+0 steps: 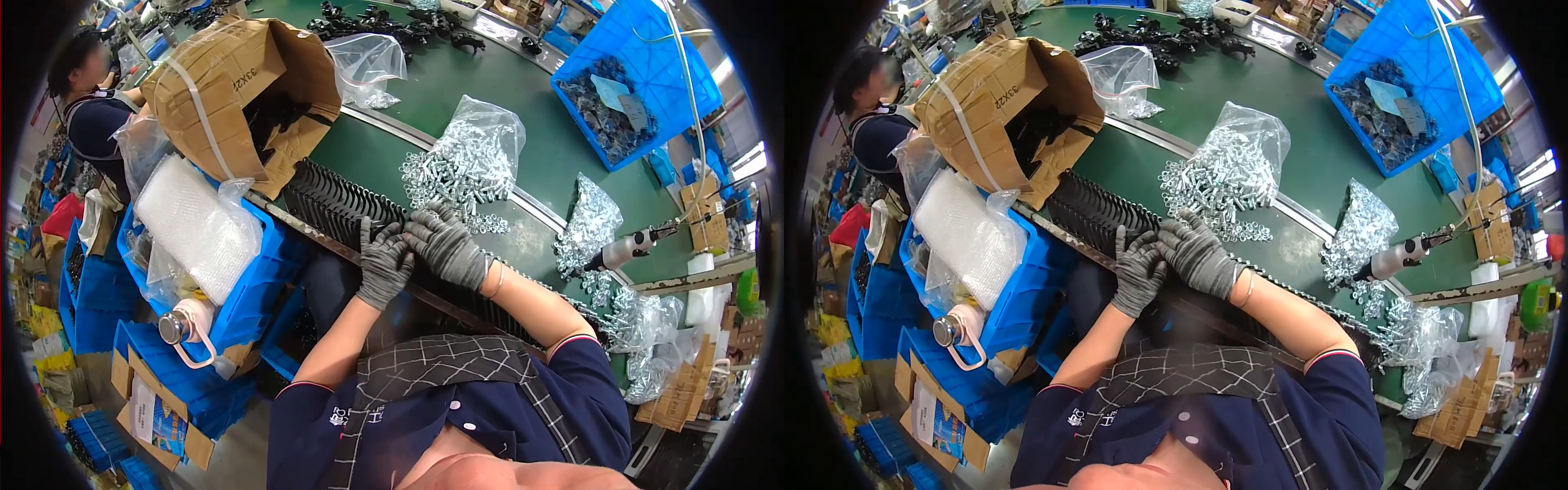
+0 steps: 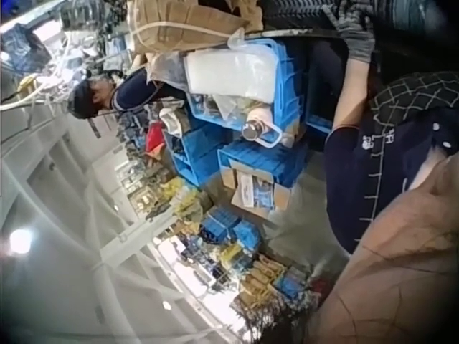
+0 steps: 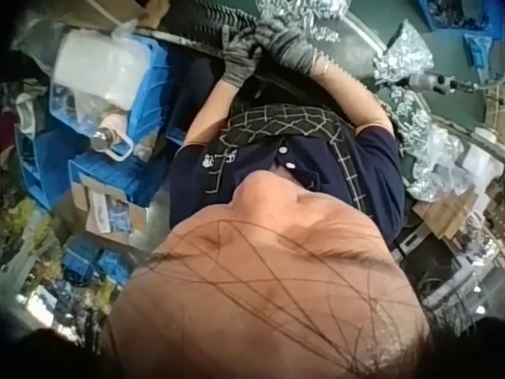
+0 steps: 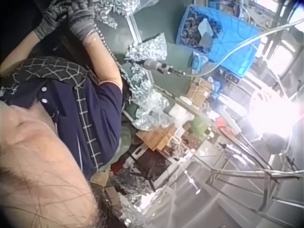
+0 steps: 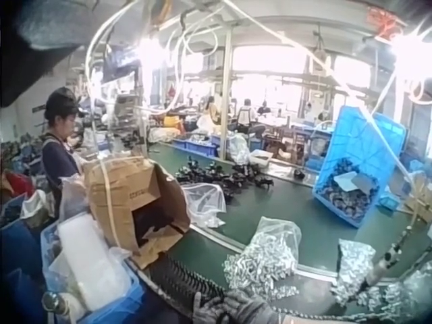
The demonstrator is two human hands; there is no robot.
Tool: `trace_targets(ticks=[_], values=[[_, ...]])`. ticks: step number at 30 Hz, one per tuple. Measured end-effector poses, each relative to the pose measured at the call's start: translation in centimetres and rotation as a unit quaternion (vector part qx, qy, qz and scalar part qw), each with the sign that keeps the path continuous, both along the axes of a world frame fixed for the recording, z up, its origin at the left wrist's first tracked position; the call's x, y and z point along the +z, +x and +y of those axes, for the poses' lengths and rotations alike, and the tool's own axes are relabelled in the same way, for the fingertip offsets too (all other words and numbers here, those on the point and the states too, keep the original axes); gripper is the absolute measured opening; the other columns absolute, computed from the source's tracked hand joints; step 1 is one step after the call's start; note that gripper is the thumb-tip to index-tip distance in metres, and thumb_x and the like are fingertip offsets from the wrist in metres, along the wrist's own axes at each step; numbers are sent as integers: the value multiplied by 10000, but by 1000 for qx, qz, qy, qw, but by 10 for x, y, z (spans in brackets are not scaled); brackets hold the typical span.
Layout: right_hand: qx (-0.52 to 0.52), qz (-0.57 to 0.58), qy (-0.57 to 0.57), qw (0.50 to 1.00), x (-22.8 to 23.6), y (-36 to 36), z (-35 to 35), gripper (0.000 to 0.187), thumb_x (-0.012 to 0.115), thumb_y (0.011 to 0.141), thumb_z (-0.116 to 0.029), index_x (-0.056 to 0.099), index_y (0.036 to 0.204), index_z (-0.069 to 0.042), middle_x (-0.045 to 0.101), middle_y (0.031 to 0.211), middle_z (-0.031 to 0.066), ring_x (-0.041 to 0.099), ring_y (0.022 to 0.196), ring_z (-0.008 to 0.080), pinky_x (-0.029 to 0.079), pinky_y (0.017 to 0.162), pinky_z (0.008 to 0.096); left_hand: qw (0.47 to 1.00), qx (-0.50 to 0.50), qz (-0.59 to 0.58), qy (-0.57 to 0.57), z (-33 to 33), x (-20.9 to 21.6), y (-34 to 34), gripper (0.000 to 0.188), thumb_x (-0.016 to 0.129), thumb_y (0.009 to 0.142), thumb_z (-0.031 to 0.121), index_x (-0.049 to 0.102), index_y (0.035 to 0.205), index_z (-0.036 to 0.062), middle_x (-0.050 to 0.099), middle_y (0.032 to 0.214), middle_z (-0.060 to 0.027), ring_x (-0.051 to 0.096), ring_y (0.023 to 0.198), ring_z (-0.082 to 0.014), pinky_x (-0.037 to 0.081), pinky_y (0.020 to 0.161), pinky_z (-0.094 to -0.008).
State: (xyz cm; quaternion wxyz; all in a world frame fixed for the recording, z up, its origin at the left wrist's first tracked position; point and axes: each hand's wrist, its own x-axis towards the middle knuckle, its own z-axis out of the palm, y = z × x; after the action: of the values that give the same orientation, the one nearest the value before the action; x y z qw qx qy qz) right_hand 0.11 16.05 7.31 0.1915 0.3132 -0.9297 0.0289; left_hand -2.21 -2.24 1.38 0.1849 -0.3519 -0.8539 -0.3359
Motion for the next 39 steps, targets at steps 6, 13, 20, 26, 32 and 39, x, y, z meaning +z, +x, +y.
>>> trace_targets(ticks=[6,13,20,26,32,39], values=[[-11,-64,93,993,-29,7,-2,387,584,819,-249,624,1157,-63,629,1124,110,550,1149,265,304,1089,527,955,60,-145,250,-39,14,-53,289,633,749,78,650,1037,60,654,1060,-112,598,1062,-286,299,1103,-502],[-74,-85,85,990,-19,22,-29,511,565,862,-348,551,1288,-65,604,1147,163,516,1176,304,223,1109,585,868,383,-170,-268,-110,22,-174,402,479,878,327,679,1062,31,652,1121,-187,571,1125,-367,379,1041,-453],[-80,-102,93,987,-20,22,-30,528,515,888,-337,518,1316,-27,588,1179,185,476,1219,334,159,1124,597,829,326,-317,-326,-111,31,-207,356,486,861,261,708,1015,29,642,1157,-206,593,1114,-375,469,936,-481],[-92,-117,105,983,-21,23,-31,529,475,898,-310,493,1339,-18,580,1200,200,470,1235,340,150,1123,606,821,285,-314,-382,-111,31,-217,357,501,844,244,692,1047,21,626,1178,-213,590,1123,-374,495,892,-466],[-80,-126,98,984,-19,23,-41,522,444,903,-273,476,1350,-7,567,1226,213,465,1248,349,132,1126,615,813,271,-318,-406,-134,-1,-242,384,466,863,263,686,1065,24,618,1199,-205,584,1134,-370,484,913,-467],[-117,-93,129,980,-31,25,-27,574,541,866,-385,511,1329,-48,583,1194,185,472,1232,344,146,1134,597,813,229,-345,-410,-101,7,-246,412,415,894,298,691,1079,53,618,1213,-177,584,1142,-356,468,944,-461]])
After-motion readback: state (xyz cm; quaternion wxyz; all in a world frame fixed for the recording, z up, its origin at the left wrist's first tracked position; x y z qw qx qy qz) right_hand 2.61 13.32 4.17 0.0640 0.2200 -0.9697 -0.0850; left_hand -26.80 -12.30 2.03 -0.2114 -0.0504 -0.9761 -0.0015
